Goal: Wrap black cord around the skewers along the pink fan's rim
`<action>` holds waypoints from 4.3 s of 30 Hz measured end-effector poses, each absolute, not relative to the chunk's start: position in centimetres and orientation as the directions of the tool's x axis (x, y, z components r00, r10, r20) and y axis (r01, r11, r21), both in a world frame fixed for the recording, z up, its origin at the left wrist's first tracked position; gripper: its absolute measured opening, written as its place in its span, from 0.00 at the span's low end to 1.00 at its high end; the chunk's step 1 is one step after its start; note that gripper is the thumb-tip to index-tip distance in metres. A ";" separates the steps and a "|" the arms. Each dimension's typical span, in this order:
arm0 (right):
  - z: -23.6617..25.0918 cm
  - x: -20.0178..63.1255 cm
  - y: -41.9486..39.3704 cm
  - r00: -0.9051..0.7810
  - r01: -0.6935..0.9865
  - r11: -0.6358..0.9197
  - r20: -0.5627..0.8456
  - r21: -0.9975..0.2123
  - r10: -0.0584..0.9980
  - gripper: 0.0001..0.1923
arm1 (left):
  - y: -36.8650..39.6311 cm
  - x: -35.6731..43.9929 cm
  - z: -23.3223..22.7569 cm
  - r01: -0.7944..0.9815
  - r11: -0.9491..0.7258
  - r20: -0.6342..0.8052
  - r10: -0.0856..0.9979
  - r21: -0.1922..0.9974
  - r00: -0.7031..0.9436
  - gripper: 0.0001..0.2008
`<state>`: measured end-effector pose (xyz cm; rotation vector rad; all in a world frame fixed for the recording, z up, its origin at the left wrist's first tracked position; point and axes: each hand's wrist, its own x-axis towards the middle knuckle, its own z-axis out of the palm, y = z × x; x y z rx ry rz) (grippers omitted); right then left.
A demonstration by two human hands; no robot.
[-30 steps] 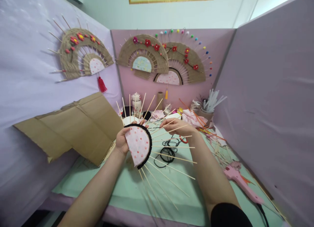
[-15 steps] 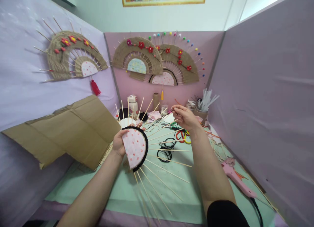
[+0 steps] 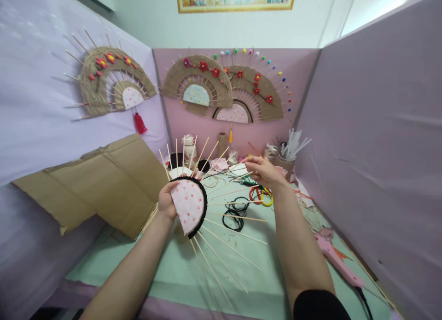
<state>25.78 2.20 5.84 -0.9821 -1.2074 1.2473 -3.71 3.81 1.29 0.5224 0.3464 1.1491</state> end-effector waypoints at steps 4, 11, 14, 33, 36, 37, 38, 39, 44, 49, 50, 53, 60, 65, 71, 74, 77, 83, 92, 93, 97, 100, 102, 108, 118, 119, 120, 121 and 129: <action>4.2 25.3 2.0 -0.100 0.036 0.020 0.017 -0.999 0.995 0.16 | 3.9 -3.9 1.4 -0.776 0.281 -0.022 0.945 0.565 0.326 0.15; -0.2 23.6 -1.3 -0.131 0.161 -0.084 -0.106 -0.983 0.986 0.15 | 4.2 -3.9 1.1 -0.801 0.228 0.033 0.955 0.554 0.294 0.16; -0.3 23.0 -2.7 -0.200 0.233 -0.067 -0.115 -0.970 0.973 0.15 | 4.0 -3.8 1.2 -0.795 0.251 0.014 0.951 0.552 0.310 0.15; 0.1 19.8 -3.7 -0.461 0.233 0.243 0.113 -0.942 0.880 0.26 | 2.9 -3.1 1.0 -0.765 0.324 0.081 0.895 0.556 0.438 0.21; -0.4 18.1 -3.9 -0.367 0.086 0.270 0.221 -0.959 0.903 0.27 | 3.0 -3.0 0.5 -0.729 0.360 0.029 0.887 0.583 0.461 0.19; -0.8 17.6 -3.9 -0.355 0.029 0.270 0.243 -0.962 0.903 0.27 | 3.0 -3.0 0.3 -0.720 0.370 0.013 0.885 0.588 0.465 0.18; -1.1 17.0 -3.9 -0.340 -0.019 0.262 0.252 -0.965 0.906 0.27 | 3.0 -2.9 0.2 -0.714 0.375 -0.001 0.886 0.591 0.464 0.18; -1.5 16.5 -3.9 -0.320 -0.054 0.245 0.249 -0.968 0.914 0.27 | 3.1 -2.9 0.1 -0.709 0.380 -0.015 0.887 0.595 0.462 0.17; -2.6 15.2 -3.8 -0.196 -0.199 0.099 0.138 -0.975 0.971 0.21 | 3.1 -2.8 0.1 -0.684 0.392 -0.063 0.889 0.615 0.453 0.17; -2.2 16.2 -3.5 -0.041 -0.216 0.124 0.136 -0.969 0.990 0.11 | 3.3 -3.0 0.9 -0.763 0.311 -0.006 0.927 0.567 0.374 0.21; -2.0 16.5 -3.5 -0.009 -0.195 0.150 0.155 -0.969 0.988 0.11 | 3.4 -3.0 1.0 -0.776 0.297 -0.002 0.934 0.556 0.356 0.21; -1.5 17.3 -3.4 0.030 -0.152 0.185 0.183 -0.971 0.983 0.12 | 3.6 -3.2 1.3 -0.794 0.266 0.003 0.948 0.546 0.319 0.22; -0.5 19.0 -3.2 0.013 -0.189 0.121 0.120 -0.975 0.993 0.12 | 3.8 -3.2 1.2 -0.785 0.256 0.042 0.941 0.565 0.337 0.24; -0.4 21.4 -2.6 0.008 -0.296 0.137 0.141 -0.945 0.990 0.13 | 3.7 -3.2 1.3 -0.774 0.227 0.055 0.946 0.592 0.320 0.24; -0.1 24.4 -2.2 0.015 -0.444 0.167 0.179 -0.880 0.984 0.15 | 3.7 -3.1 1.5 -0.769 0.226 0.036 0.951 0.598 0.308 0.23; 0.1 25.4 -2.1 0.061 -0.505 0.194 0.190 -0.841 0.980 0.16 | 3.7 -3.1 1.5 -0.756 0.243 0.020 0.947 0.607 0.320 0.24; 0.2 25.9 -2.1 0.111 -0.542 0.224 0.195 -0.810 0.974 0.16 | 3.8 -3.1 1.3 -0.732 0.262 0.005 0.940 0.629 0.341 0.24; 0.5 26.1 -2.3 0.117 -0.571 0.269 0.248 -0.776 0.962 0.15 | 4.0 -3.1 1.0 -0.692 0.272 -0.025 0.939 0.669 0.344 0.25; 0.9 25.9 -2.7 0.071 -0.561 0.303 0.320 -0.770 0.945 0.16 | 3.9 -3.1 1.3 -0.704 0.251 -0.014 0.946 0.664 0.325 0.20; 0.8 25.8 -2.7 0.065 -0.570 0.299 0.320 -0.765 0.945 0.14 | 3.8 -3.1 1.3 -0.714 0.242 -0.001 0.947 0.657 0.321 0.20; 0.6 25.1 -2.5 0.104 -0.624 0.276 0.273 -0.731 0.956 0.07 | 3.8 -3.0 1.5 -0.763 0.208 0.043 0.955 0.613 0.295 0.20; 0.5 24.3 -2.7 0.117 -0.681 0.265 0.257 -0.683 0.959 0.05 | 3.7 -3.0 1.5 -0.772 0.199 0.042 0.959 0.604 0.281 0.20; 0.5 23.8 -2.8 0.086 -0.729 0.248 0.274 -0.638 0.958 0.04 | 3.7 -3.0 1.5 -0.766 0.193 0.021 0.965 0.613 0.260 0.20; 0.2 22.6 -2.8 -0.047 -0.804 0.105 0.239 -0.585 0.970 0.13 | 3.5 -3.1 1.6 -0.760 0.205 -0.051 0.974 0.617 0.222 0.18; -0.5 21.1 -2.4 -0.168 -0.702 0.009 0.177 -0.712 0.970 0.14 | 3.6 -3.1 1.6 -0.773 0.193 -0.008 0.972 0.604 0.236 0.16; -0.5 21.1 -2.4 -0.170 -0.691 0.009 0.174 -0.723 0.970 0.14 | 3.6 -3.1 1.7 -0.781 0.187 0.007 0.971 0.596 0.237 0.17; -0.5 21.2 -2.4 -0.167 -0.679 0.013 0.172 -0.734 0.971 0.14 | 3.6 -3.1 1.7 -0.791 0.180 0.025 0.971 0.585 0.239 0.18; -0.5 21.3 -2.5 -0.161 -0.669 0.020 0.171 -0.743 0.972 0.14 | 3.7 -3.1 1.7 -0.800 0.171 0.043 0.970 0.576 0.239 0.19; 0.3 22.2 -2.8 -0.064 -0.616 0.146 0.233 -0.774 0.970 0.12 | 4.0 -3.3 1.4 -0.811 0.135 0.055 0.978 0.570 0.201 0.20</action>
